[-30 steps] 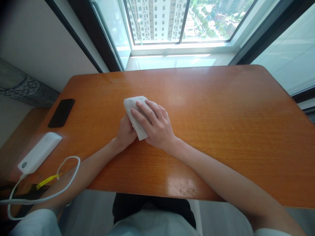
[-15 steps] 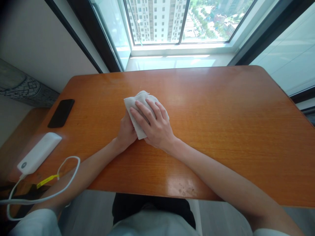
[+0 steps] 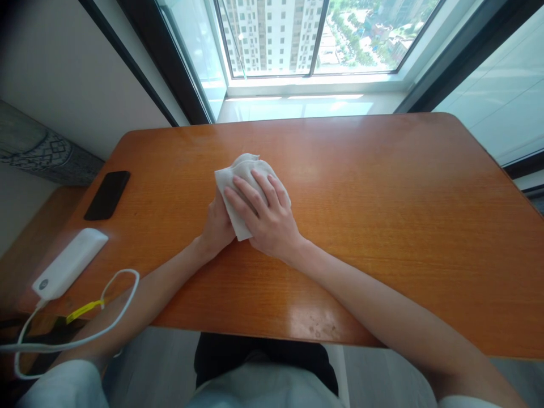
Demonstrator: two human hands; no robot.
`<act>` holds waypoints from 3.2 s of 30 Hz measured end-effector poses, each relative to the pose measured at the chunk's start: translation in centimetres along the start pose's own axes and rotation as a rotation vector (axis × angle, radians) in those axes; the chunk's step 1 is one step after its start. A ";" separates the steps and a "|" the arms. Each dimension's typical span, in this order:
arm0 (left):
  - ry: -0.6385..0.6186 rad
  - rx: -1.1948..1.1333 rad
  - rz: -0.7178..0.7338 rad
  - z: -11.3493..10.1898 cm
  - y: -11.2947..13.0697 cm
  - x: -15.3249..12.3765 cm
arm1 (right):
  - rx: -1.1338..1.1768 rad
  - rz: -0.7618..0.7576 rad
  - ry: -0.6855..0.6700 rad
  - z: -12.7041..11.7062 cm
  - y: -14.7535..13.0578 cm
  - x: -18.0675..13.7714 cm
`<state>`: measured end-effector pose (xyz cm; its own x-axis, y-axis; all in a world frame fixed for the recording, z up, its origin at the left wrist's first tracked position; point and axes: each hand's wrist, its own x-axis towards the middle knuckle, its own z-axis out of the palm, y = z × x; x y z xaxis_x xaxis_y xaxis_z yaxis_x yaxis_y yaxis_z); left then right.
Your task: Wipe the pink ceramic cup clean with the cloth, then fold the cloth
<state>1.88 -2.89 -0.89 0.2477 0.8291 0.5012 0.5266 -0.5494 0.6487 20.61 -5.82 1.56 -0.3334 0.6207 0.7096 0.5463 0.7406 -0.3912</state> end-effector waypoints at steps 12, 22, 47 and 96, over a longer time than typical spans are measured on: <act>0.024 -0.031 -0.017 0.0 -0.1 0.4 | 0.287 0.306 0.126 0.8 2.5 -0.4; -0.079 0.028 0.031 0.1 -0.2 0.4 | -0.150 0.119 0.009 -0.5 1.2 0.3; -0.083 0.045 0.036 0.2 -0.8 0.3 | -0.057 0.048 -0.019 0.0 0.9 0.1; 0.128 0.185 0.243 -0.8 1.4 0.6 | 0.068 0.216 0.093 0.6 1.0 -0.4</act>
<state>2.12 -3.22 0.74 0.2858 0.6502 0.7040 0.6068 -0.6913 0.3922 20.86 -5.19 0.57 -0.1406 0.7423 0.6552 0.5429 0.6112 -0.5760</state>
